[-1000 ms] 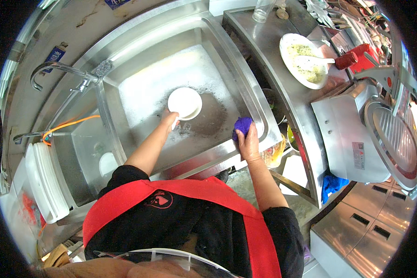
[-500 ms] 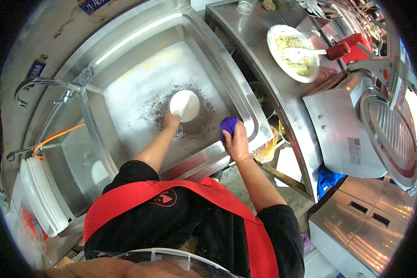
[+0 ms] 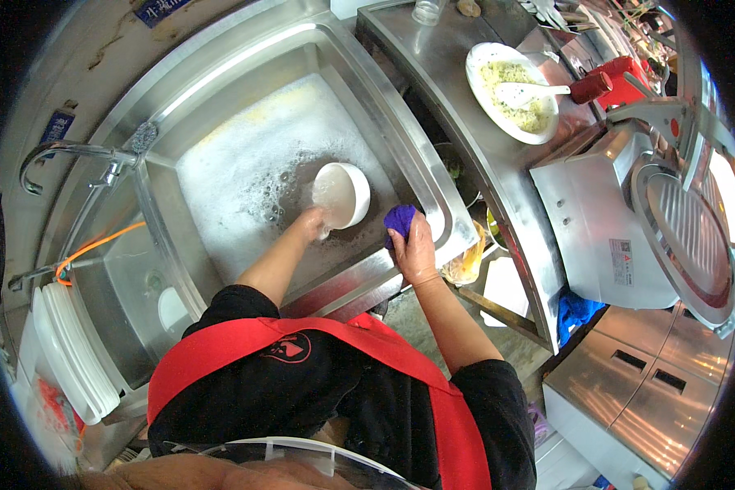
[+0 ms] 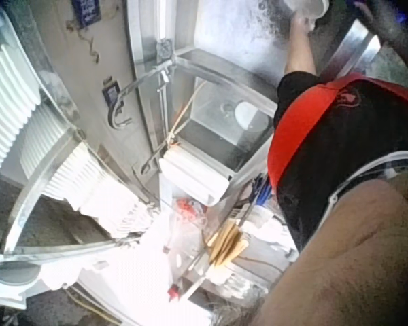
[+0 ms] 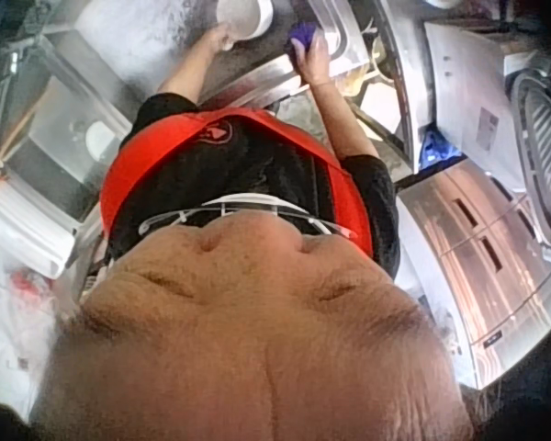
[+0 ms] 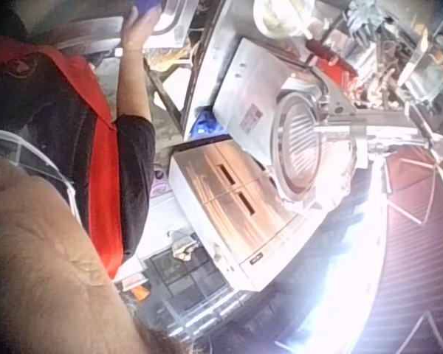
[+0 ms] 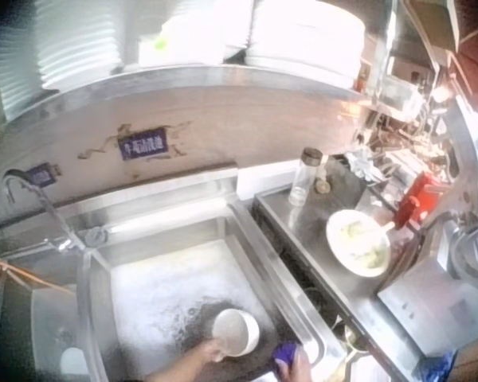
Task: The person scrubs a white plate and a white bowl with a purple sponge in a soapy sink, rinses them under running water, and places them on a drying rack. The person also picks up a plastic container and moves around the kitchen area.
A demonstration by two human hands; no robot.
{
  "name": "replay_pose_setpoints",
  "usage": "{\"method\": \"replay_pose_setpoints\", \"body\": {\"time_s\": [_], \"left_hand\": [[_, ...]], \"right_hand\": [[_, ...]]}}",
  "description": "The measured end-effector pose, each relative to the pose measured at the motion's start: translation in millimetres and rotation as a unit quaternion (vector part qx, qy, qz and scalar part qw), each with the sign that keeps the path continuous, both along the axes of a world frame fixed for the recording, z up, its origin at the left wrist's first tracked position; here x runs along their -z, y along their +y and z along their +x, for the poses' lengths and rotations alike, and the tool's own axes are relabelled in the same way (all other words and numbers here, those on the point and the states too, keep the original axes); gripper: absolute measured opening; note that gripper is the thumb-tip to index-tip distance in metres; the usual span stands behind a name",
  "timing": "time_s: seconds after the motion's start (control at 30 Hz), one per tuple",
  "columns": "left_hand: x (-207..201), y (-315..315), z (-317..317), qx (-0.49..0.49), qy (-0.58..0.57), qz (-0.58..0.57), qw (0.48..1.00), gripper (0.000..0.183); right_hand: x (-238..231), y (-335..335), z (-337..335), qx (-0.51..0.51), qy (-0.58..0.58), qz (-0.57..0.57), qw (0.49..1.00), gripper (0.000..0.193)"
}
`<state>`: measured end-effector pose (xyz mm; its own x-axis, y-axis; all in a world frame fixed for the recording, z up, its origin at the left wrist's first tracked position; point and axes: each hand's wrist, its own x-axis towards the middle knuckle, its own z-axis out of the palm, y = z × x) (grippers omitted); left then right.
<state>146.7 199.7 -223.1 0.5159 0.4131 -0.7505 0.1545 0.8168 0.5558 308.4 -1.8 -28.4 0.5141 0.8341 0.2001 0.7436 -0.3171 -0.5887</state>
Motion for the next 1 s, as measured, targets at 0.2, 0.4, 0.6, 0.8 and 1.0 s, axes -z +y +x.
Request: {"method": "replay_pose_setpoints", "body": {"time_s": [0.2, 0.4, 0.6, 0.8, 1.0], "left_hand": [[-60, 1, 6, 0.017, -0.103, -0.067, 0.992, 0.027], [-102, -7, 5, 0.022, -0.352, -0.233, 0.906, 0.040], [-113, -11, 3, 0.037, -0.563, -0.302, 0.769, 0.038], [-131, -6, -14, 0.121, -0.578, -0.275, 0.759, 0.047], [-162, -4, -44, 0.197, -0.506, -0.214, 0.812, 0.078]], "right_hand": [[-4, 2, -2, -0.006, -0.004, 0.014, 1.000, 0.055], [-7, 4, -4, -0.006, -0.006, 0.009, 1.000, 0.052], [-7, 4, -3, -0.017, -0.009, 0.029, 0.999, 0.050], [-7, 5, -2, -0.022, -0.013, 0.040, 0.999, 0.050], [-8, 5, -2, -0.014, 0.004, -0.008, 1.000, 0.056]]}}
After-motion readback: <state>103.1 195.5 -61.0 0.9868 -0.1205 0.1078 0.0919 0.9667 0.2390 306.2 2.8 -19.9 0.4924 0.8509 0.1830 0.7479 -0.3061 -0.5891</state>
